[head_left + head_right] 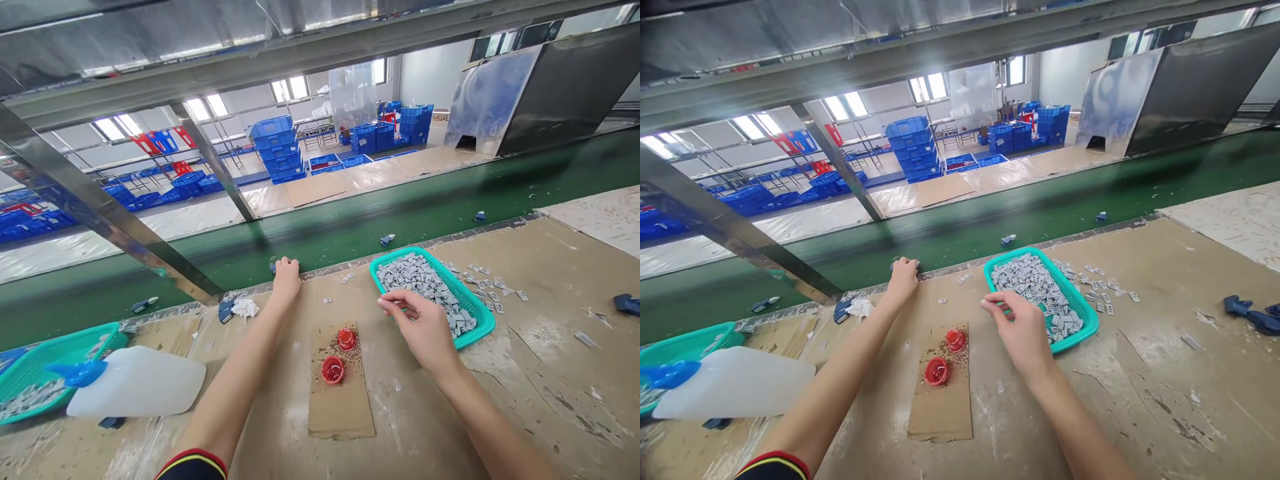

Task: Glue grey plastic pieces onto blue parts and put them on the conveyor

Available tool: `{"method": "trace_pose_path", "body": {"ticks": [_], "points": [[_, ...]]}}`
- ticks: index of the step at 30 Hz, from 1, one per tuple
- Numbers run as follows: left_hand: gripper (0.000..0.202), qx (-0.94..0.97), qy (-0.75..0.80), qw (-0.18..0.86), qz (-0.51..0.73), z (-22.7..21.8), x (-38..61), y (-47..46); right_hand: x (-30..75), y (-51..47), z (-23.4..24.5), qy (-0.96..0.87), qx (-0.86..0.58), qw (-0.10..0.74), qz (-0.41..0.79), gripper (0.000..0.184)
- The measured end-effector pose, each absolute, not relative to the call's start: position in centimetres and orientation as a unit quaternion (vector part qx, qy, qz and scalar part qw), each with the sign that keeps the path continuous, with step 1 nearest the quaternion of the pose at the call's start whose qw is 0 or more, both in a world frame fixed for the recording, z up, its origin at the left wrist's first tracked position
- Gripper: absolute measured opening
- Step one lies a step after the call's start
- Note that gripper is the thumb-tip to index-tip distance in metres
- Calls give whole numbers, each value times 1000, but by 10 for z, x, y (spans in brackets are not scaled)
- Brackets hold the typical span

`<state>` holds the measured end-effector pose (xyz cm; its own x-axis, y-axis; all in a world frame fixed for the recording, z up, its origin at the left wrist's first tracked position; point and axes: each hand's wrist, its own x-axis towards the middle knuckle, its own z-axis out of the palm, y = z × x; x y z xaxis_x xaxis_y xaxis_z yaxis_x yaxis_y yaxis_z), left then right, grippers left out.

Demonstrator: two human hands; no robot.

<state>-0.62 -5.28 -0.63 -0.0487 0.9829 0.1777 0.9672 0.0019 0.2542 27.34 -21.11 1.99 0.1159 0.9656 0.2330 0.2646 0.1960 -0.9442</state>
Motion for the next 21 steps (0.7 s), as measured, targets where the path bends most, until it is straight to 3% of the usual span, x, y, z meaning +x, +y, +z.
{"method": "trace_pose_path", "body": {"ticks": [10,14,17,21], "points": [[38,648,665,171,330,19,-1,-94,231,-228,0,-512,-458,476,548,24],[44,625,600,295,404,23,15,-174,221,-228,-11,-497,-476,470,553,27],[46,485,542,446,522,27,20,-228,220,-225,-17,-494,-487,474,542,27],[42,368,541,493,574,25,23,-261,221,-223,-19,-495,-498,459,543,29]]}}
